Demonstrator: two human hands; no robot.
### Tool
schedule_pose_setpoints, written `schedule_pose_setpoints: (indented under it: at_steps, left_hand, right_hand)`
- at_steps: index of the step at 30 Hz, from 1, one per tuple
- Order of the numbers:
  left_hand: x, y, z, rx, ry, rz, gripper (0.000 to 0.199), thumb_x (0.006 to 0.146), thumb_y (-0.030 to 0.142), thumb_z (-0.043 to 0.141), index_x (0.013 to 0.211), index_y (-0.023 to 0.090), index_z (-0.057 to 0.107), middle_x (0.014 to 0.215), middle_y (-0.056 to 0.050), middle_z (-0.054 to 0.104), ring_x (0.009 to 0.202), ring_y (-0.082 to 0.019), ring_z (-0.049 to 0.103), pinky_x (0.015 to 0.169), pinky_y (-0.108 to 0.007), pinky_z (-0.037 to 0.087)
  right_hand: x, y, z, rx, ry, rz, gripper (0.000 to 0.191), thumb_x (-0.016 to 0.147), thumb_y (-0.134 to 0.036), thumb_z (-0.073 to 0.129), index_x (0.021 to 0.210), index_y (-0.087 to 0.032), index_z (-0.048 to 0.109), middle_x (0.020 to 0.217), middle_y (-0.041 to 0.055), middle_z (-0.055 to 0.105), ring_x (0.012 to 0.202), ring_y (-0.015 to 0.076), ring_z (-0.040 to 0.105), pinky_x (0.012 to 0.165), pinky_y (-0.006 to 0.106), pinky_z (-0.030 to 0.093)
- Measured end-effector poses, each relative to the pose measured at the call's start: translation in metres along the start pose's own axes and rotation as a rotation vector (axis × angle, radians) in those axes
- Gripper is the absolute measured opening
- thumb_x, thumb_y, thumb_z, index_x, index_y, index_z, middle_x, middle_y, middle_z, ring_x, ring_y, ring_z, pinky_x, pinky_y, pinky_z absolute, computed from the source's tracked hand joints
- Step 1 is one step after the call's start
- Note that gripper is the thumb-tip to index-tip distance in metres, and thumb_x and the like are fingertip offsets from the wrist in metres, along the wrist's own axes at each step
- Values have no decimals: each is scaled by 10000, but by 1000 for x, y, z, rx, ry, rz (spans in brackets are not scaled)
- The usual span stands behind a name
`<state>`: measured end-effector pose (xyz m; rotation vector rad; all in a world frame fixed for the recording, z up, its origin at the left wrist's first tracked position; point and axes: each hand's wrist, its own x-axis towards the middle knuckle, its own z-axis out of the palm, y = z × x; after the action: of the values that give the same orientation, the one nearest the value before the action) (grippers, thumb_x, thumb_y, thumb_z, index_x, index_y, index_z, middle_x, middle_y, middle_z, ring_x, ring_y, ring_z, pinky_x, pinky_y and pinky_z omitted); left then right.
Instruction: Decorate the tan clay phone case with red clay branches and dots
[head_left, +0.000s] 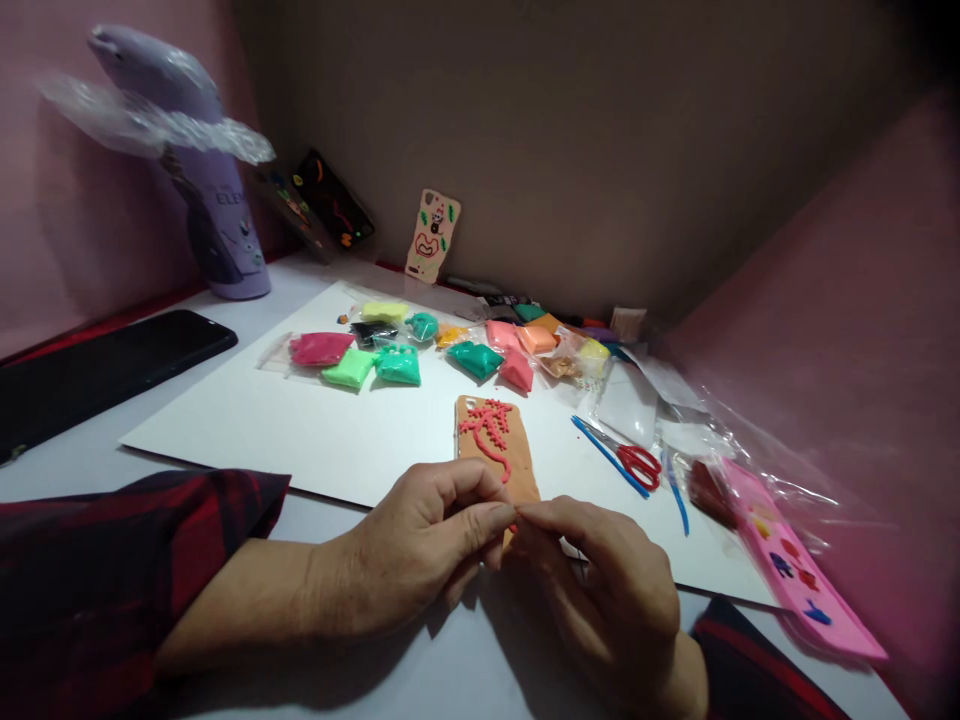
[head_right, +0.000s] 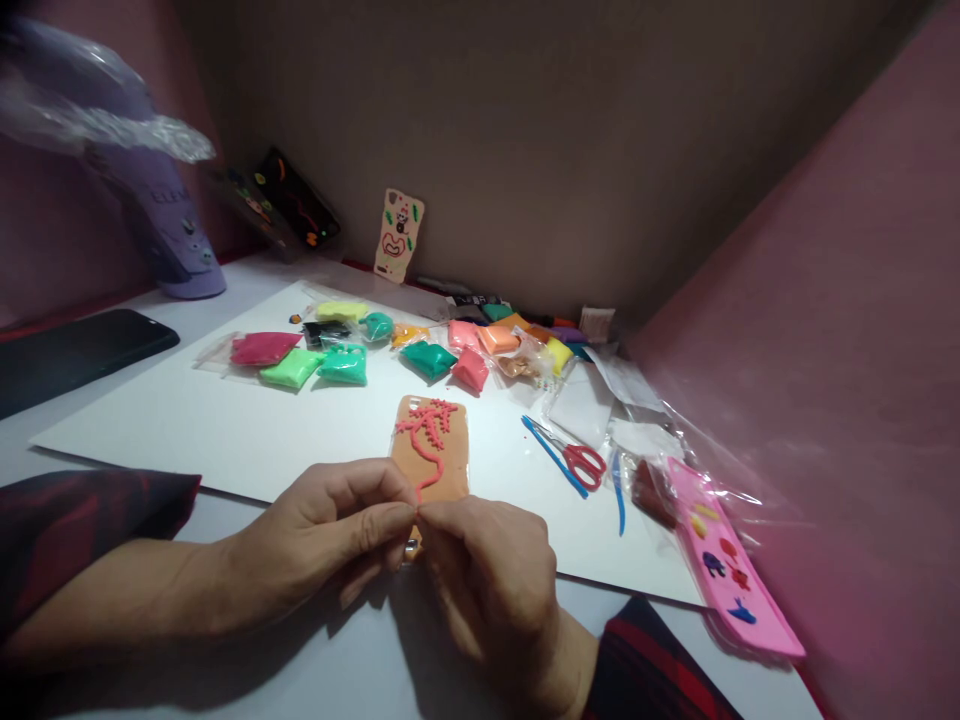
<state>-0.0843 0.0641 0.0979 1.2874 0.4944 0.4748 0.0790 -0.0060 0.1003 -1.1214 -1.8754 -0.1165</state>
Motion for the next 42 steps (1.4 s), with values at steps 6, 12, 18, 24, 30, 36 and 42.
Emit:
schedule_pose_setpoints:
  at_steps: [6,12,18,24,30,36,42]
  left_hand:
    - [0,1,0,2,6,36,311,898,417,533,769,135,517,611,13,529,398,-32,421,372,-144,319]
    - [-1,1,0,41,2,44,284,914,381,513,771,135,510,630,8,536,418,-31,432,383,-141,327]
    - [0,0,-1,52,-5,40,315,911,426,509,779,140,507,611,22,509,406,-31,419,372,-142,317]
    - [0,2,-1,70,-7,52,309,914,417,510,778,139,508,627,17,529,414,-27,425,379,-137,325]
    - [-1,1,-1,77,-2,48,300,917,401,501,776,136,513,621,13,530,408,-30,424,375,-142,322]
    - [-1,1,0,65,4,46,283,918,383,499,771,141,511,610,22,515,409,-30,419,377,-141,319]
    - [0,3,-1,58,-2,60,270,920,363,494,763,143,503,600,31,511,406,-27,413,376,-136,319]
  right_hand:
    - [-2,-1,-2,-5,-17,9,173,807,-76,590,944,-181,585,680,-5,689,543,112,628,497,225,473]
    - [-1,0,-1,20,-33,26,171,811,-69,586,945,-177,586,665,-7,681,535,110,619,491,224,473]
    - [0,0,-1,31,-35,20,165,815,-70,576,945,-171,596,673,-2,685,532,111,613,483,230,472]
    - [-2,0,-1,34,-42,31,175,809,-54,579,940,-168,601,682,6,686,539,113,613,487,230,473]
    - [-2,0,-1,41,-53,33,187,802,-49,586,954,-156,609,677,12,681,543,116,612,494,233,473]
    - [0,0,-1,35,-49,34,197,808,-50,580,959,-174,598,696,9,691,550,114,618,501,228,472]
    - [-2,1,-1,33,-44,23,206,813,-57,569,974,-183,585,691,2,686,545,109,617,500,220,469]
